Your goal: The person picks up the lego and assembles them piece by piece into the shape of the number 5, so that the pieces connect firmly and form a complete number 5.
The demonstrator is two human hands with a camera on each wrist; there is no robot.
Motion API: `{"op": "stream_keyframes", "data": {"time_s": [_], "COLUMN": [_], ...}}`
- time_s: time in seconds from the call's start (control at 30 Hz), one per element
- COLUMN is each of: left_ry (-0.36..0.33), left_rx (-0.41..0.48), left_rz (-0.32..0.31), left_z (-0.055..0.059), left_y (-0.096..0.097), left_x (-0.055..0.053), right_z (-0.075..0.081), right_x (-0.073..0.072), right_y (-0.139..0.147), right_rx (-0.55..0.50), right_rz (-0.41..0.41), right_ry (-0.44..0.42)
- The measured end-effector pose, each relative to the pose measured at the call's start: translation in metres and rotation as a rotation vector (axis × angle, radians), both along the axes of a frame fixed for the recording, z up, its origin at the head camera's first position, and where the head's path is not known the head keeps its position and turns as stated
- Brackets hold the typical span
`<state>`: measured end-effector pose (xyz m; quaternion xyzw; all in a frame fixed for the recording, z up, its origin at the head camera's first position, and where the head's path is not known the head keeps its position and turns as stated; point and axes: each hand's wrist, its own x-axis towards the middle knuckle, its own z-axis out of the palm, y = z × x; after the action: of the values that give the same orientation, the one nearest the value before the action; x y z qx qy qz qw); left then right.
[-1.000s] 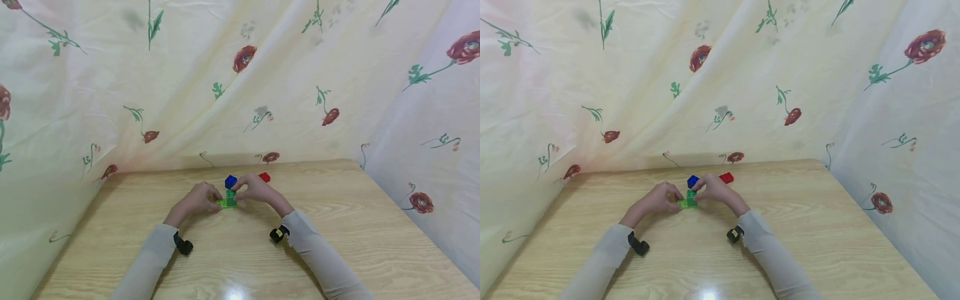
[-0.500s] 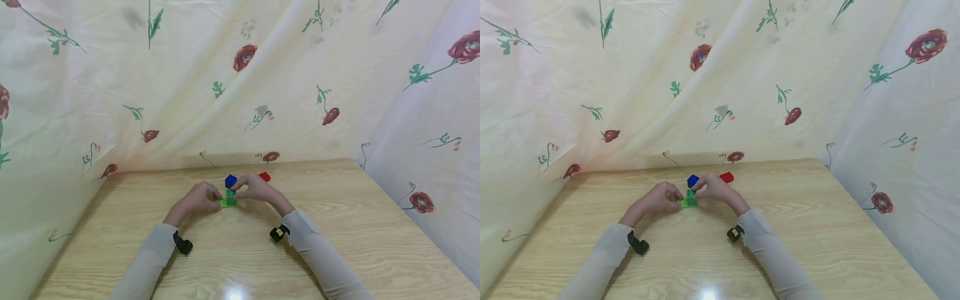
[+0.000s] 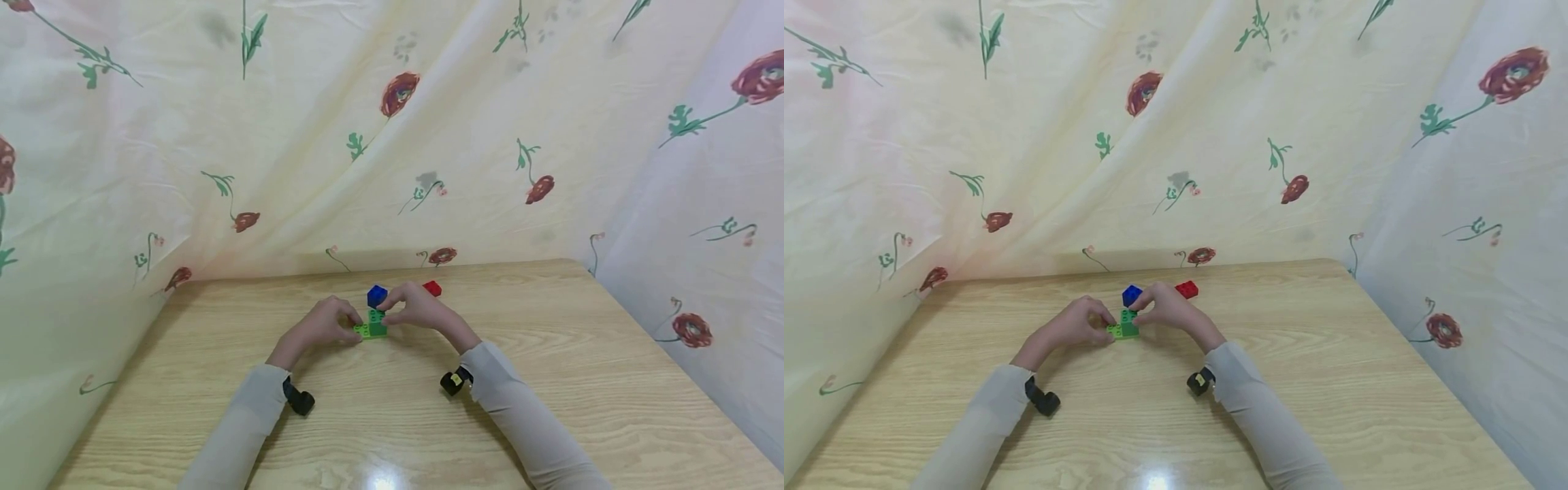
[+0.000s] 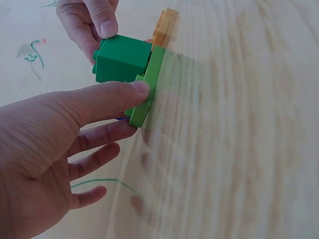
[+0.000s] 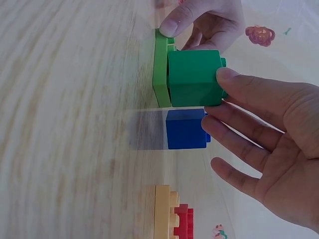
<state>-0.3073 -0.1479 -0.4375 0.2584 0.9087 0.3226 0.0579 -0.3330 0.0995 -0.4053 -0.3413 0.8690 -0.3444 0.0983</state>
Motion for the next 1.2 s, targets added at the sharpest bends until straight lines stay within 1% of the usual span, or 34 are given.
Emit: {"op": "stream_keyframes", "data": {"time_s": [0.4, 0.8, 1.0, 1.2], "left_ry": [-0.001, 0.009, 0.005, -0.004], "left_rx": [0.004, 0.018, 0.02, 0.033], "left_rz": [0.007, -0.006, -0.009, -0.004], "left_z": [-0.0024, -0.0043, -0.0056, -0.0066], "left_y": [-0.0004, -0.0007, -0.0011, -0.0017], "left_x": [-0.0018, -0.0037, -0.0051, -0.0059], "right_z": [-0.0001, 0.0013, 0.0009, -0.0001], "right_x": [0.0006, 0.0024, 0.0019, 0.0006], "right_y": [-0.0012, 0.0, 0.0004, -0.0006], "right_rx": [0.01, 0.01, 0.0, -0.014], "right_rz": [-0.012, -0.021, -0.018, 0.004], "right_ry": [0.006, 0.006, 0.002, 0.007]}}
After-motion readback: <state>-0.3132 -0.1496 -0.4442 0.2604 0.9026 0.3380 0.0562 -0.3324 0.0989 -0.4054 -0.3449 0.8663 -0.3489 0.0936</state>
